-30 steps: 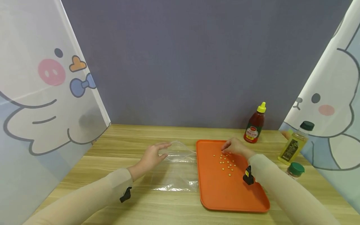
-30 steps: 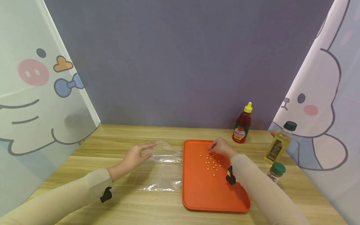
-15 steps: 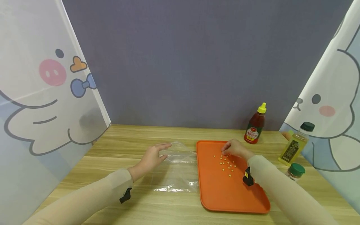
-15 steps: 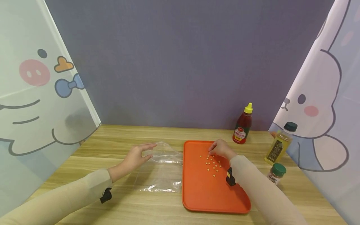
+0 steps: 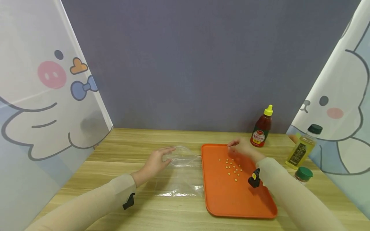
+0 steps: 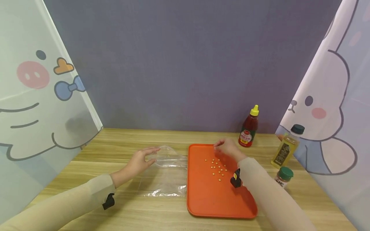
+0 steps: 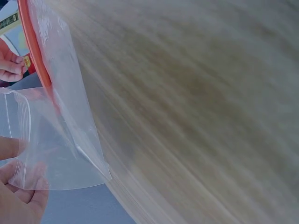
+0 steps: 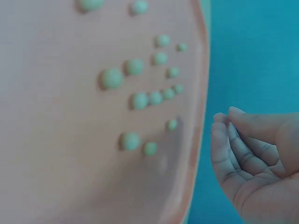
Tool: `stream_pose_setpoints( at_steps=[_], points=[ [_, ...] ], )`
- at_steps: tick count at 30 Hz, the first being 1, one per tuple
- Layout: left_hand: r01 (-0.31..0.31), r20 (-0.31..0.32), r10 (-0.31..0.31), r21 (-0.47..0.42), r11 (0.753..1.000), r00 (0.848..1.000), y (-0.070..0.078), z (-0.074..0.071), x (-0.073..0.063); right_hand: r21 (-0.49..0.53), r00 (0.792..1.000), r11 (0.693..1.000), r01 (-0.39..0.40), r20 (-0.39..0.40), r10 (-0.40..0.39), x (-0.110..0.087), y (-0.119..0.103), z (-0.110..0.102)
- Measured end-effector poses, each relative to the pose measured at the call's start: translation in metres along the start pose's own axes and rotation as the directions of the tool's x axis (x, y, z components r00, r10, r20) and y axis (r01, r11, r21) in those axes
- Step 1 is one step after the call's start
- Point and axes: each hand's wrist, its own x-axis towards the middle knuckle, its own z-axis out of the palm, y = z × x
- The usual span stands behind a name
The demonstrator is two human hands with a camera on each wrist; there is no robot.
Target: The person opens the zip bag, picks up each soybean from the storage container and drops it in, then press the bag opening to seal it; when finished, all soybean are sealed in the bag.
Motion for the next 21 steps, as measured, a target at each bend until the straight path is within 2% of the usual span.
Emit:
stream_pose_setpoints(
  at_steps=[4,9,21],
  points=[
    [0.013,-0.001,-0.013,-0.018,1.000,1.000,0.000,-0.001,0.000,0.041,1.000,0.999,-0.017,-0.011,0.017,0.001,-0.011,-0.002],
    [0.015,-0.007,-0.015,-0.023,1.000,1.000,0.001,-0.001,0.000,0.103,1.000,0.995,0.005,-0.023,-0.003,-0.002,-0.024,0.000],
    [0.022,0.007,-0.022,-0.025,0.999,1.000,0.002,-0.002,0.000,0.231,0.992,0.965,0.122,0.008,-0.127,-0.005,-0.068,0.024]
  ],
)
